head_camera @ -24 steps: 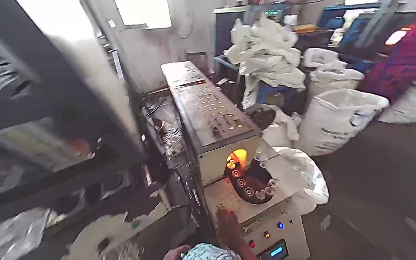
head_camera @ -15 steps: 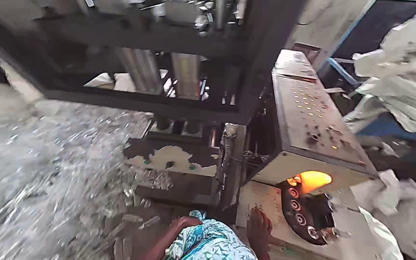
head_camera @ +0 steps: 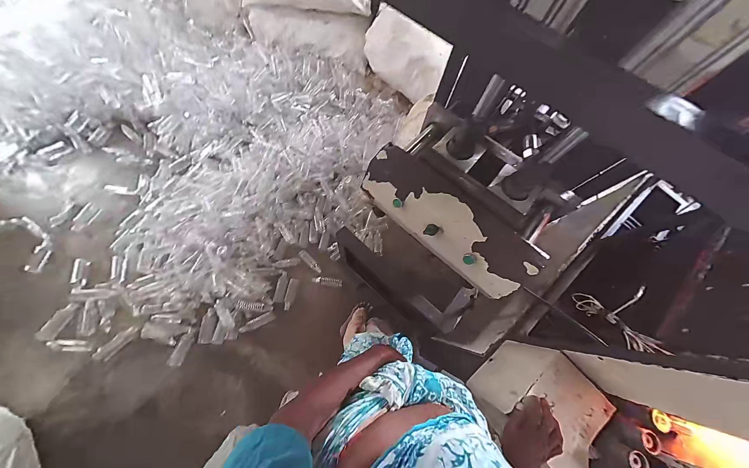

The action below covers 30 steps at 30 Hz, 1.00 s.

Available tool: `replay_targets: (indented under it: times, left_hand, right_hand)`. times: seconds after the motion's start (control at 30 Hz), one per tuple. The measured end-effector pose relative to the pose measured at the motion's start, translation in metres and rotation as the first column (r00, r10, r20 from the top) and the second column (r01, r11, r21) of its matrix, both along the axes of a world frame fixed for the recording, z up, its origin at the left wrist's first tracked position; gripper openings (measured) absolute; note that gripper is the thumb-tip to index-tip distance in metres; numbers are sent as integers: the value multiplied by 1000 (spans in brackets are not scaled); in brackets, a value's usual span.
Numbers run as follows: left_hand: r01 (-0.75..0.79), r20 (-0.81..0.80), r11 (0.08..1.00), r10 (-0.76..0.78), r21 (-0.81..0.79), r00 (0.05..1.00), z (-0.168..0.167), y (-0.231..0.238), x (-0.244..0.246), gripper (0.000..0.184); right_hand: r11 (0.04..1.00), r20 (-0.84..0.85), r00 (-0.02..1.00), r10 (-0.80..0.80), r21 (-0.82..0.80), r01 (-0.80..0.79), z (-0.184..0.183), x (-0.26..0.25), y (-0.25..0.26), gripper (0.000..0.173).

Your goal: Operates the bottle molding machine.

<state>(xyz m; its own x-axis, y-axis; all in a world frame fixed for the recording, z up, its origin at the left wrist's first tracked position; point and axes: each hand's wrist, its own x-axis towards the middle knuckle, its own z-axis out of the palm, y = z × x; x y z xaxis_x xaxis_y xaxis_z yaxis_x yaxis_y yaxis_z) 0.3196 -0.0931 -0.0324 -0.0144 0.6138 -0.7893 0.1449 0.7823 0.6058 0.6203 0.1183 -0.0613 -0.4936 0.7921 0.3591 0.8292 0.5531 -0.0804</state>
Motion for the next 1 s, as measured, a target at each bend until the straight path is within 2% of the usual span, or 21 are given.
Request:
replay_targets:
  times: [0.07, 0.2, 0.33, 0.43, 0.47, 0.57, 0.67, 0.83, 1.0]
  left_hand:
    - [-18, 17, 1000, 18, 11, 1000, 0, -1, 4, 54]
    - [48, 15, 966, -54, 254, 998, -6, -9, 9, 41]
    - [71, 40, 945, -89, 318, 995, -13, -5, 12, 39]
    - [-3, 108, 945, -34, 328, 994, -16, -5, 13, 39]
    - [-41, 136, 944, -4, 327, 991, -18, -5, 13, 39]
    - [-33, 142, 965, -5, 260, 990, -19, 0, 11, 42]
    - [-27, 142, 964, -12, 265, 990, -22, 1, 10, 42]
    - [-64, 168, 975, 28, 211, 985, -19, 2, 5, 46]
    - [-96, 207, 995, 88, 28, 974, -22, 10, -1, 56]
  right_hand:
    - [1000, 9, 1000, 18, -10, -18, 2, 2, 2, 45]
    - [998, 15, 998, 63, -3, -63, 5, 3, 0, 43]
    - [998, 13, 998, 67, -3, -67, -1, 11, 3, 45]
    - [998, 5, 998, 57, -40, -56, -5, 18, 2, 47]
    - [997, -1, 999, 53, -59, -53, -4, 18, 2, 48]
    - [996, -20, 999, 30, -81, -32, -3, 14, 0, 49]
    - [994, -28, 1000, -3, -111, 0, -2, 13, -3, 49]
    - [995, -41, 999, -27, -100, 23, -8, 11, -5, 49]
    - [999, -52, 999, -10, -44, 8, -13, 13, -5, 52]
